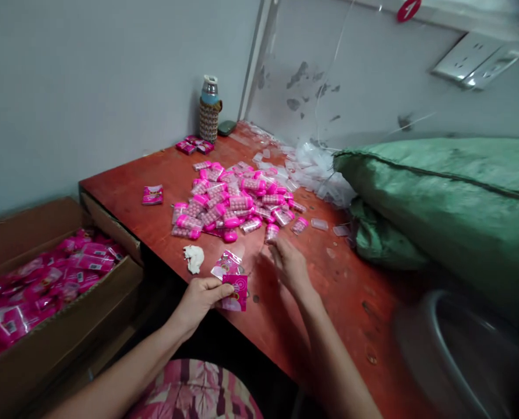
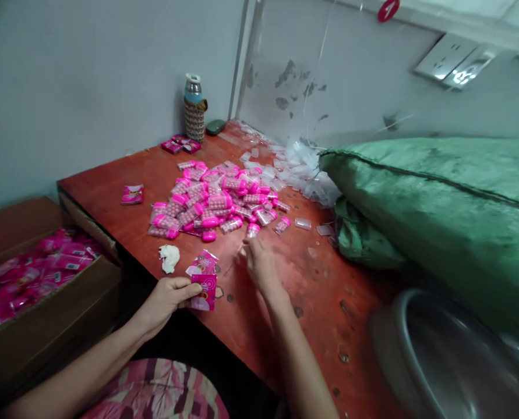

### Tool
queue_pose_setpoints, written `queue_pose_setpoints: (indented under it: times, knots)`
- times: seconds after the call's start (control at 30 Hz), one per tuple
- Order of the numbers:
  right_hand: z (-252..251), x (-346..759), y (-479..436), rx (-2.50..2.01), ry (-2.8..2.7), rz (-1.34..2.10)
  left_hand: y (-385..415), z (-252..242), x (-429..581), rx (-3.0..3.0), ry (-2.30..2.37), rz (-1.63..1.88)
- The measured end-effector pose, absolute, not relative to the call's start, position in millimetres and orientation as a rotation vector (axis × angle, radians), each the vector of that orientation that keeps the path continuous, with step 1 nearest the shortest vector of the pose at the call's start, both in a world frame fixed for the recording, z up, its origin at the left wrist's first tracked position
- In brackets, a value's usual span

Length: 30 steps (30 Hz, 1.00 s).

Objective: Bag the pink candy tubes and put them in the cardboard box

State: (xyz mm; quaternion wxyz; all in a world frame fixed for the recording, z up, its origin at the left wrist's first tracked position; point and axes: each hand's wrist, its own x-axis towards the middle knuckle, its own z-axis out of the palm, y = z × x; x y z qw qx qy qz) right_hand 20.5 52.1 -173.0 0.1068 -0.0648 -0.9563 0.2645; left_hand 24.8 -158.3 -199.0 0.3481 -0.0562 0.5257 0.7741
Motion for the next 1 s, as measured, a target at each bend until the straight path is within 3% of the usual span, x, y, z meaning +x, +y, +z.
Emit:
queue_pose_setpoints:
  times: [0.2, 0.37, 0.73, 1.0]
  knots:
    - [-177.3, -20.6, 75.8, -0.799, -3.005, 0.243, -154.9, -198.6, 27.8, -0.228, 1.424, 2.032]
    - [-184.8, -24.0, 68.1, -0.844, -3.082, 0.016, -154.3, -194.1, 15.9, -0.396, 1.352, 2.157]
    - [-194.9, 52.1, 51.0, -0.68, -3.086, -0.145, -146.6, -192.5, -5.2, -0.647, 0.95, 2.378]
    - [-196.9, 67.6, 42.1, -0.552, -3.053, 0.207, -144.0, -187.4, -3.2, -0.701, 0.91, 2.385]
